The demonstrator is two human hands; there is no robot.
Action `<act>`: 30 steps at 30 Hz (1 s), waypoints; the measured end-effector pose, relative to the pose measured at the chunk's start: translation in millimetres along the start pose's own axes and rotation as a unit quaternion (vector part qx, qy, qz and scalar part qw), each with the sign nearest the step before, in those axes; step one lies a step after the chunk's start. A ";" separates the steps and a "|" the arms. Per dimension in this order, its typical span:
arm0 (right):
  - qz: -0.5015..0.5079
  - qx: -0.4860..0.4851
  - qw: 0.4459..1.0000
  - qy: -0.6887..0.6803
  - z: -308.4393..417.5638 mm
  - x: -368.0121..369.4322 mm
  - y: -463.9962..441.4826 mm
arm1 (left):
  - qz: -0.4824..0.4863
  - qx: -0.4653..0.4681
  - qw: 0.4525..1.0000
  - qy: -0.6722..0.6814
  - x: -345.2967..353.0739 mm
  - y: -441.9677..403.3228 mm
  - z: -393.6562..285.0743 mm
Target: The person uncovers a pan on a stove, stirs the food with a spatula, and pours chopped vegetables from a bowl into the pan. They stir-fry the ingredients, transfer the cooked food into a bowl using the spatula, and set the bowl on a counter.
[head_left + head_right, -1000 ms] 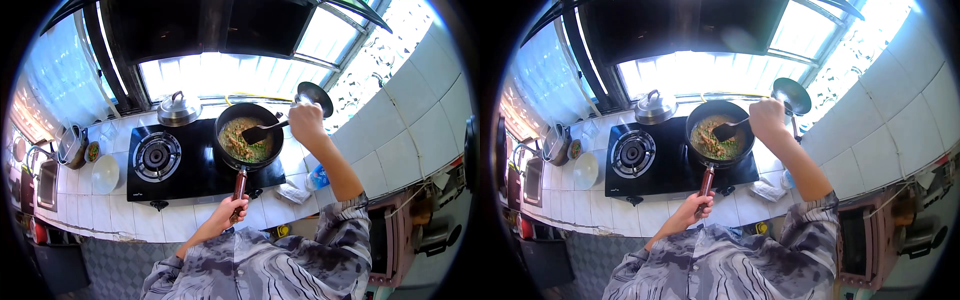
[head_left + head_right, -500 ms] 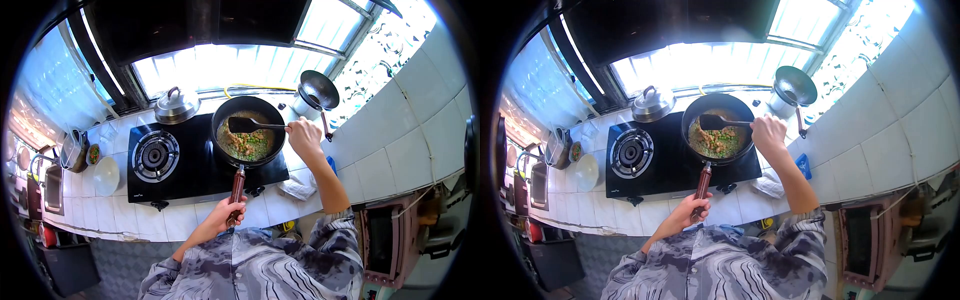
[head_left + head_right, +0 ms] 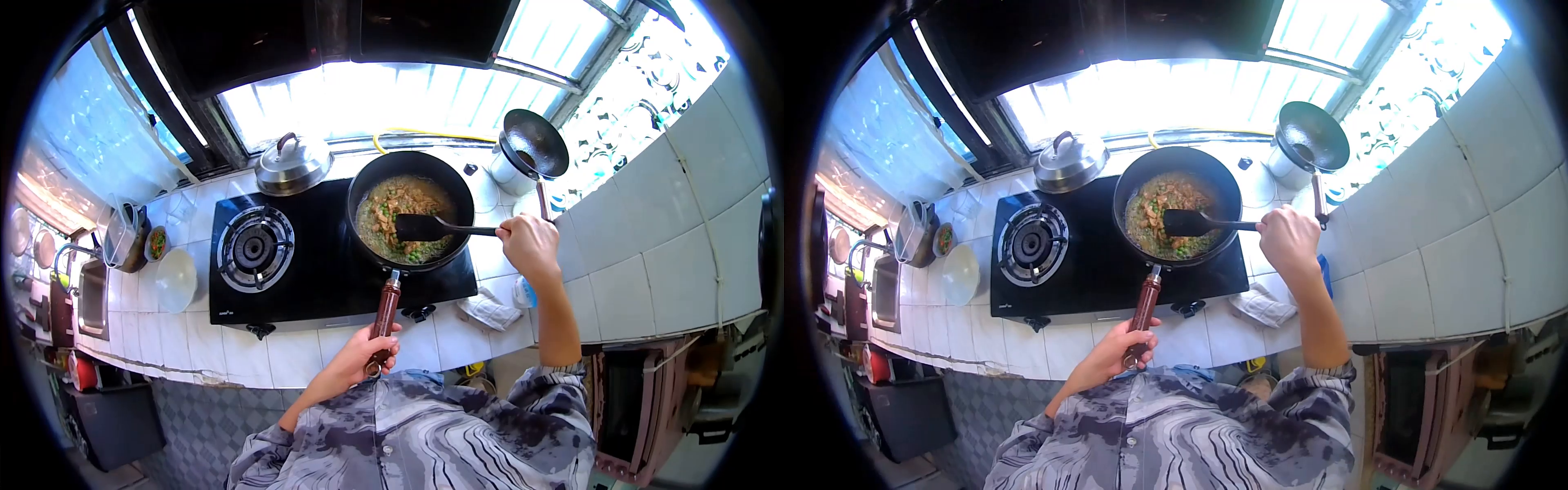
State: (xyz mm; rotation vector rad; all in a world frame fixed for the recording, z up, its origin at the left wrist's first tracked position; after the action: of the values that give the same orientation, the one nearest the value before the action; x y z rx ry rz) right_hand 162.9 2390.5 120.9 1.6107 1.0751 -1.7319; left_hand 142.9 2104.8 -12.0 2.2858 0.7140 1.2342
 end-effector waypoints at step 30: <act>-0.065 -0.008 0.987 -0.148 15.2 47.1 12.9 | -0.041 0.017 0.999 -0.030 5.7 1.7 -0.8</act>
State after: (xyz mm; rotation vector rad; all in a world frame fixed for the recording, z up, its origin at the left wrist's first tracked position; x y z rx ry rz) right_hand 158.4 2377.2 71.8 1.2455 1.0629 -1.9664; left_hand 145.2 2107.2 -7.0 2.2868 0.8038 1.1198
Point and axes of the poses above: each hand's wrist, its own y-axis away from the middle knuckle, its own x-axis out of the palm, z = x × y, the point moved 5 cm from there along -y, towards the middle knuckle, and after that the axes turned 4 degrees about -z, right-handed, at the moved point
